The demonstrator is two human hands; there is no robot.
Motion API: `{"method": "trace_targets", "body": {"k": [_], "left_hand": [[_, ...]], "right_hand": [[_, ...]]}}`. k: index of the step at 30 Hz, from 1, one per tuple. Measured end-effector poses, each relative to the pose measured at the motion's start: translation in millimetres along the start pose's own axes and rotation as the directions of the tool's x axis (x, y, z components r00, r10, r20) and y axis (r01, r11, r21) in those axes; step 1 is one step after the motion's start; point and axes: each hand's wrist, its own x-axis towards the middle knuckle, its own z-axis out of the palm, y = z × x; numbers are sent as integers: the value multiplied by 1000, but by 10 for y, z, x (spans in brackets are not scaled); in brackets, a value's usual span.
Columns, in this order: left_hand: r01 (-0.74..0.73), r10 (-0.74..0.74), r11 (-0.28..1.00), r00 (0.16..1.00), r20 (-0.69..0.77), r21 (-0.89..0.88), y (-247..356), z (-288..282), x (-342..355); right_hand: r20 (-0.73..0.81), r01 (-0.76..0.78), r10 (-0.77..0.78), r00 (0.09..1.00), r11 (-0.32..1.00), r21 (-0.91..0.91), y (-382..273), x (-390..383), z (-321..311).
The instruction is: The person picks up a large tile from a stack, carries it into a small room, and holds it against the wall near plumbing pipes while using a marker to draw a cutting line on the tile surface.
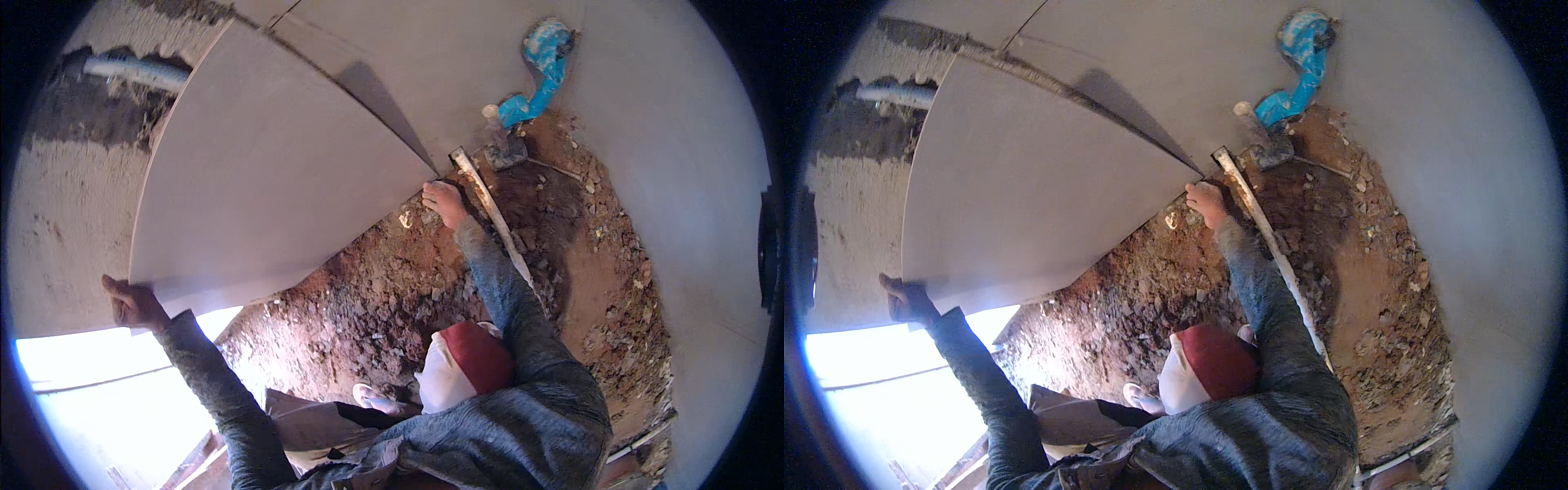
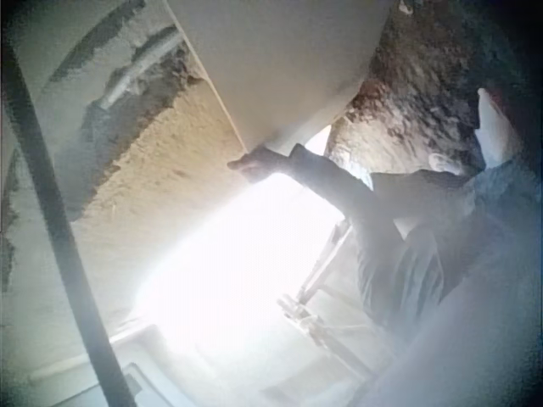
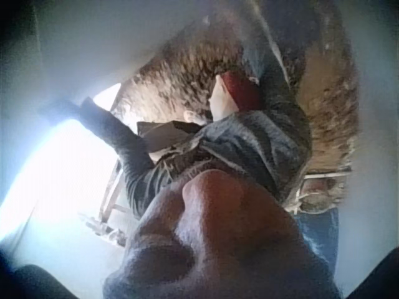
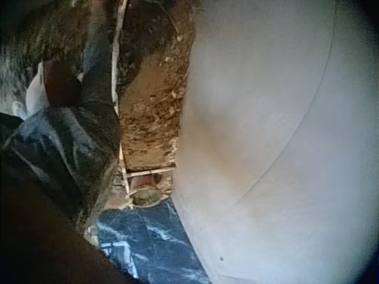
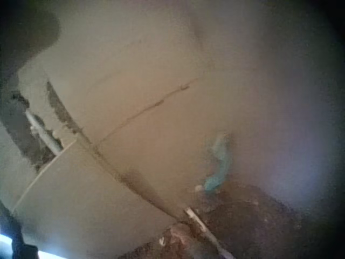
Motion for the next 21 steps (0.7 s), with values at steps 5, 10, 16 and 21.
{"method": "trace_targets", "body": {"k": [5,10,16,21], "left_hand": [[-47,48,998,999,-18,42,20,-67,-104],[-31,31,999,999,-22,24,187,-3,-121],[-71,72,994,997,-2,77,208,-3,-139],[-126,127,989,992,-4,73,217,86,-145]], "right_hand": [[-40,-180,200,979,939,292,-446,-404,298],[-41,-195,197,980,980,43,-441,-646,295],[82,131,-147,986,369,-920,-438,-504,484],[235,236,19,972,-47,-971,-293,-105,527]]}}
